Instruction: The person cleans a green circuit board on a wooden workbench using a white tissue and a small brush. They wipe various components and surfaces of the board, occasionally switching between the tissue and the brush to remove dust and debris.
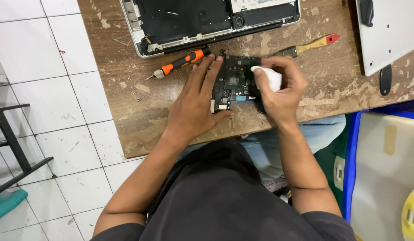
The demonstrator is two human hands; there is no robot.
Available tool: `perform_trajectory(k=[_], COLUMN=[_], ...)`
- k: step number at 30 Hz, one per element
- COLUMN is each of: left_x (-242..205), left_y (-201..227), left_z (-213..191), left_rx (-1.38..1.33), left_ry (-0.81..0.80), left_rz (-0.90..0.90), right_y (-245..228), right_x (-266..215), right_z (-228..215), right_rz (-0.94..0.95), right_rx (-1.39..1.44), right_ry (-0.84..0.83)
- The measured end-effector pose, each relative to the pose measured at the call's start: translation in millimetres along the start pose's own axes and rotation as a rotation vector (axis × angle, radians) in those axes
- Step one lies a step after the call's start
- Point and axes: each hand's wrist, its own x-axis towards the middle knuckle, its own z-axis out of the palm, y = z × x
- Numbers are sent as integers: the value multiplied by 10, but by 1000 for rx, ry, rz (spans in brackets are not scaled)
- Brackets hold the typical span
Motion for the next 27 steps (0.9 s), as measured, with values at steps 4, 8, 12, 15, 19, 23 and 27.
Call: perform_trajectory(k=[4, 8, 12, 15, 19, 23, 27], left_x=[-24, -41, -39, -45, -83, -100, -115], left_y=[-21, -73, -88, -104, -134, -135, -134], left_z=[-9, 38, 48, 87, 133, 126, 134], left_rx=[-12, -66, -102, -102, -97, -110, -95], left_ry=[-19, 3, 5, 29, 81, 108, 124], left_rz=[-2, 11, 14, 28, 96, 149, 183], right_y=[201, 115, -76, 20, -5, -75, -61], right_x=[-90, -172, -169, -226, -222, -214, -265], right_z=[-396, -562, -527, -497, -446, -405, -404], right_rz=[-36, -51, -120, -131, -140, -124, -85], right_rx=[-84, -197, -287, -304, -349, -394, -385], right_ry=[-14, -60, -103, -87, -85, -145, -189])
